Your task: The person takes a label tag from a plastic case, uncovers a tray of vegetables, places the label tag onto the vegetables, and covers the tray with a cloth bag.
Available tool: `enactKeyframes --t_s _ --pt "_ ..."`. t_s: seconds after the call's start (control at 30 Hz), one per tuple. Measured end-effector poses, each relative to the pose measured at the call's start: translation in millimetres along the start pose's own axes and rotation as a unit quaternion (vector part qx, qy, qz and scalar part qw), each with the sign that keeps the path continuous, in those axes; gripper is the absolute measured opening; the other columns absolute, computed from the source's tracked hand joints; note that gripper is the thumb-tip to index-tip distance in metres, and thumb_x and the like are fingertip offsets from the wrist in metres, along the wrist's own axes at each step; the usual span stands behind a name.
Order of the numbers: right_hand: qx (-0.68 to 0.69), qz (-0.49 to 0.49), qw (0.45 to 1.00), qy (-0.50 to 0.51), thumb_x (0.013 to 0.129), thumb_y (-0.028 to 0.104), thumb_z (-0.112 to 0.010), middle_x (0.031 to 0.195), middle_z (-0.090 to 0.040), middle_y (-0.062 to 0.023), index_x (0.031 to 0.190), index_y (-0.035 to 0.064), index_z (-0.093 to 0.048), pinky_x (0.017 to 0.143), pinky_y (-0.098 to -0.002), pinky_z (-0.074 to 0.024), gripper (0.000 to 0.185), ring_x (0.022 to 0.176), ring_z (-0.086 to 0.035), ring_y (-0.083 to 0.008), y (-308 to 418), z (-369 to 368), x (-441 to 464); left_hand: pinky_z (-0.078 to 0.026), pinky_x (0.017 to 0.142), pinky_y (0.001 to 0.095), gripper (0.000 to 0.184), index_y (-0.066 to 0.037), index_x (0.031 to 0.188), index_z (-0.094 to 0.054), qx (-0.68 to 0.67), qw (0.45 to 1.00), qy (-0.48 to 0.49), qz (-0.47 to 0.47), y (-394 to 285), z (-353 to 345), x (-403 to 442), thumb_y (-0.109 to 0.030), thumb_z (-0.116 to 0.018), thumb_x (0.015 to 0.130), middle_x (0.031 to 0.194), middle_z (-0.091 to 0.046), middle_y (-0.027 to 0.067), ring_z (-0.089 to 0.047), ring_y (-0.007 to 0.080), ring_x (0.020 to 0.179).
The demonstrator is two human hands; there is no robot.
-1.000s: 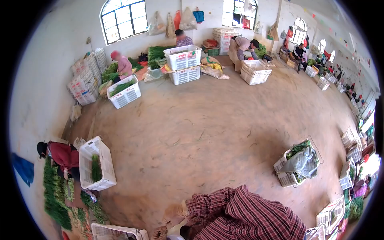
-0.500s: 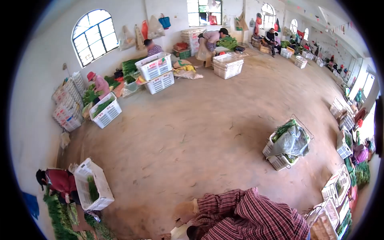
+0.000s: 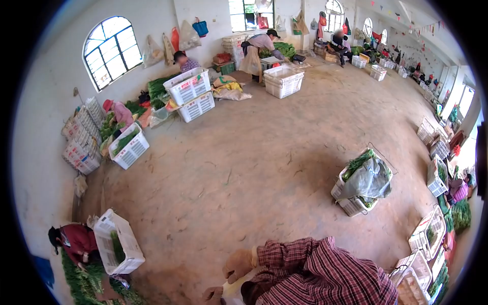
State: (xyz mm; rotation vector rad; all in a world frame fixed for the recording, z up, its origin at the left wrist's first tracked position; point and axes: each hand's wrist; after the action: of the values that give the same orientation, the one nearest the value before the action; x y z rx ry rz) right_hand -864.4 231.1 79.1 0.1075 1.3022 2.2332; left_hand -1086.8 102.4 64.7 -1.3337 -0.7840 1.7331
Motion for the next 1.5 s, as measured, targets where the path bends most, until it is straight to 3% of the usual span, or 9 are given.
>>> enactKeyframes --t_s 0.13,0.27,0.57,0.73,1.0,1.17,1.4,1.5 --pt "-0.022 0.050 0.998 -0.010 0.080 0.036 -0.064 0.081 -0.067 -0.0150 0.084 0.0084 -0.069 0.068 -0.0415 -0.0479 0.028 0.078 -0.065 -0.0313 -10 1 -3 -0.041 0.051 0.0288 0.021 -0.006 0.093 -0.071 0.024 1.000 0.008 0.004 -58 -30 -3 -0.026 -0.064 0.091 0.066 -0.060 0.0049 -0.051 0.0128 0.055" --pt "0.001 0.051 0.998 -0.023 0.080 0.033 -0.063 0.076 -0.064 -0.0167 0.079 0.0085 -0.067 0.066 -0.0434 -0.0461 0.025 0.074 -0.063 -0.0327 -26 9 -8 -0.040 0.050 0.0277 0.021 -0.006 0.092 -0.070 0.030 0.999 0.016 0.010 -51 -35 11 -0.025 -0.063 0.091 0.061 -0.058 0.0039 -0.050 0.0119 0.053" --pt "0.005 -0.003 1.000 0.002 0.083 0.032 -0.060 0.082 -0.067 -0.0154 0.084 0.0102 -0.069 0.068 -0.0431 -0.0484 0.023 0.077 -0.064 -0.0340 -30 41 -23 -0.039 0.049 0.0245 0.024 -0.004 0.103 -0.070 -0.054 0.998 0.013 -0.006 -30 -38 22 -0.024 -0.065 0.092 0.068 -0.059 0.0026 -0.047 0.0094 0.052" --pt "-0.025 0.051 0.998 -0.003 0.079 0.034 -0.062 0.075 -0.064 -0.0152 0.081 0.0112 -0.069 0.064 -0.0433 -0.0466 0.024 0.070 -0.062 -0.0330 -31 24 -12 -0.038 0.048 0.0228 0.027 -0.004 0.109 -0.070 -0.055 0.998 0.036 0.013 -38 -49 26 -0.023 -0.068 0.091 0.066 -0.059 0.0017 -0.046 0.0081 0.052" --pt "-0.004 0.060 0.998 -0.014 0.081 0.034 -0.059 0.077 -0.065 -0.0146 0.080 0.0107 -0.068 0.066 -0.0430 -0.0475 0.025 0.073 -0.063 -0.0328 -37 8 -9 -0.036 0.046 0.0245 0.023 -0.004 0.102 -0.072 -0.038 0.999 0.000 0.034 -31 -49 22 -0.021 -0.071 0.087 0.063 -0.057 0.0008 -0.045 0.0076 0.051" --pt "0.009 -0.004 0.999 0.042 0.084 0.033 -0.058 0.080 -0.067 -0.0127 0.086 0.0122 -0.070 0.069 -0.0415 -0.0484 0.024 0.077 -0.064 -0.0313 -28 27 -20 -0.036 0.046 0.0252 0.019 -0.004 0.097 -0.072 -0.056 0.998 -0.008 0.027 -15 -46 26 -0.021 -0.071 0.087 0.060 -0.056 0.0008 -0.045 0.0080 0.050" --pt "0.009 0.011 1.000 0.012 0.085 0.032 -0.058 0.081 -0.067 -0.0134 0.088 0.0117 -0.070 0.070 -0.0401 -0.0487 0.023 0.078 -0.064 -0.0304 -49 37 -35 -0.034 0.045 0.0256 0.016 -0.006 0.094 -0.071 -0.044 0.998 -0.011 0.037 -17 -37 21 -0.021 -0.071 0.088 0.057 -0.054 0.0009 -0.045 0.0090 0.049" --pt "-0.004 -0.035 0.998 0.045 0.088 0.032 -0.059 0.092 -0.068 -0.0147 0.102 0.0115 -0.069 0.076 -0.0400 -0.0494 0.027 0.087 -0.065 -0.0305 -49 49 -39 -0.033 0.044 0.0256 0.016 -0.006 0.094 -0.071 -0.049 0.998 -0.017 0.047 -8 -32 23 -0.021 -0.070 0.088 0.056 -0.053 0.0007 -0.044 0.0090 0.048"
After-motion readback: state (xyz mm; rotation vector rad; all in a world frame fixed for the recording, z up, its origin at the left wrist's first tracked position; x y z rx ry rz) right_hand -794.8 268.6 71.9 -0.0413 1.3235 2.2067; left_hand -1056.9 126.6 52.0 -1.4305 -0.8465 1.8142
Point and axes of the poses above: each hand's wrist, its own x-axis towards the middle knuckle, its own z-axis out of the back of the hand, y = z × x
